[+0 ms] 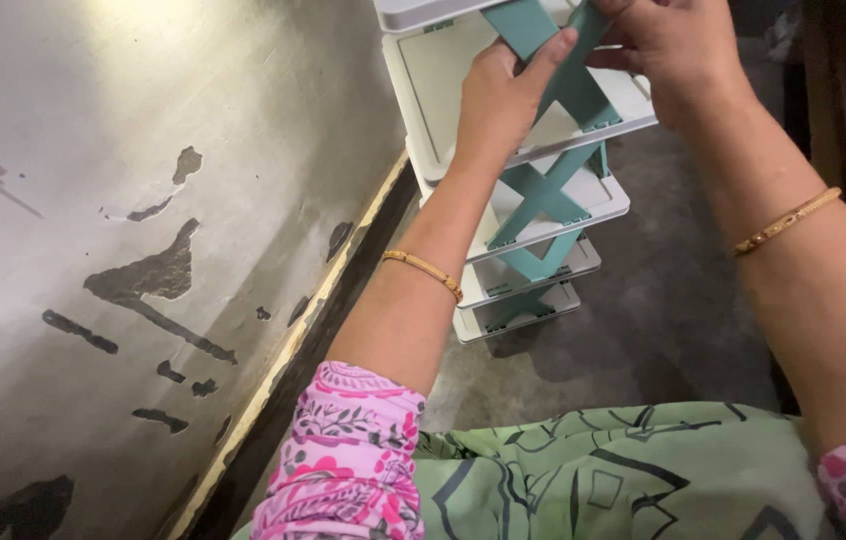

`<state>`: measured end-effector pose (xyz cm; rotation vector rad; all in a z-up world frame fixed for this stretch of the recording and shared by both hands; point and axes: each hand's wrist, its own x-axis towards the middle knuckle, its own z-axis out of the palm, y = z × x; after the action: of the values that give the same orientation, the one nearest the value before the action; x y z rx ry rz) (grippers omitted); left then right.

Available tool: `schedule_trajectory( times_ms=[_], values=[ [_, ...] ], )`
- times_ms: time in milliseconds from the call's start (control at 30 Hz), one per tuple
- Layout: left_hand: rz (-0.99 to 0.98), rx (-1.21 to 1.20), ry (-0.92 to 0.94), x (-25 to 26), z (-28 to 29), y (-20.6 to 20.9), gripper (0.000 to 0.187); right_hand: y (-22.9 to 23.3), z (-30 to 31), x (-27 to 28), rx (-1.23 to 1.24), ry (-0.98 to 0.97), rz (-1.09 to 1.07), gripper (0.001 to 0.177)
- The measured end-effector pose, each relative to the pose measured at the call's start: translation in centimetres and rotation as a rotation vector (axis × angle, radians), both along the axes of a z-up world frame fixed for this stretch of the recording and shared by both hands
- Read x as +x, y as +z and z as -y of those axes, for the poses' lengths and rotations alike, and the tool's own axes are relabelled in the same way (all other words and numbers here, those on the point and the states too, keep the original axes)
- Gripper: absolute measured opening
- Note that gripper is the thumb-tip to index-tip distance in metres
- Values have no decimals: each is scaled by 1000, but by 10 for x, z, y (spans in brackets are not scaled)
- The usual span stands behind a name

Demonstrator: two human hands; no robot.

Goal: The person assembles a multi-tiered plastic storage rack by hand, inserting teal X-shaped support pieces between white square trays and stacking them vertically. The person repeatedly picks up trays and supports, aligns them, and secures each layer to build the rack.

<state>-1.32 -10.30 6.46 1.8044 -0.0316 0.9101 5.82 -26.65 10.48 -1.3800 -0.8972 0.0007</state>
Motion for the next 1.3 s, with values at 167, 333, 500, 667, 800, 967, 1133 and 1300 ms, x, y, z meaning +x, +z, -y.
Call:
schedule_trajectory(
  times_ms=[167, 333, 500, 667, 800, 967, 1133, 1300],
  values=[
    [-114, 33, -2, -4, -9, 1, 54, 1, 3, 2, -12, 82, -6, 18],
    [-10, 69, -268, -16, -27, -9, 44, -1, 20, 12, -218, 107, 136, 34],
    [-152, 37, -262, -21, -21, -17, 32, -20, 20, 19, -336, -6, 124, 22],
    [-132, -52, -254, -18, -19, -14, 33, -28, 7, 20, -292, -81, 168, 13],
    [212, 214, 215, -36, -1, -13, 41, -26, 15, 16, -244, -70, 311, 22],
    [330, 621, 327, -72, 5, -36, 25, -25, 54, 31, -599, 52, -38, 23],
    [-321, 789, 85, -84, 8, -100, 34, -69, 59, 35, -1337, 66, -60, 41],
    [-208, 464, 347, -53, -10, -155, 53, -146, 38, 56, -1079, -6, 421, 57]
  ],
)
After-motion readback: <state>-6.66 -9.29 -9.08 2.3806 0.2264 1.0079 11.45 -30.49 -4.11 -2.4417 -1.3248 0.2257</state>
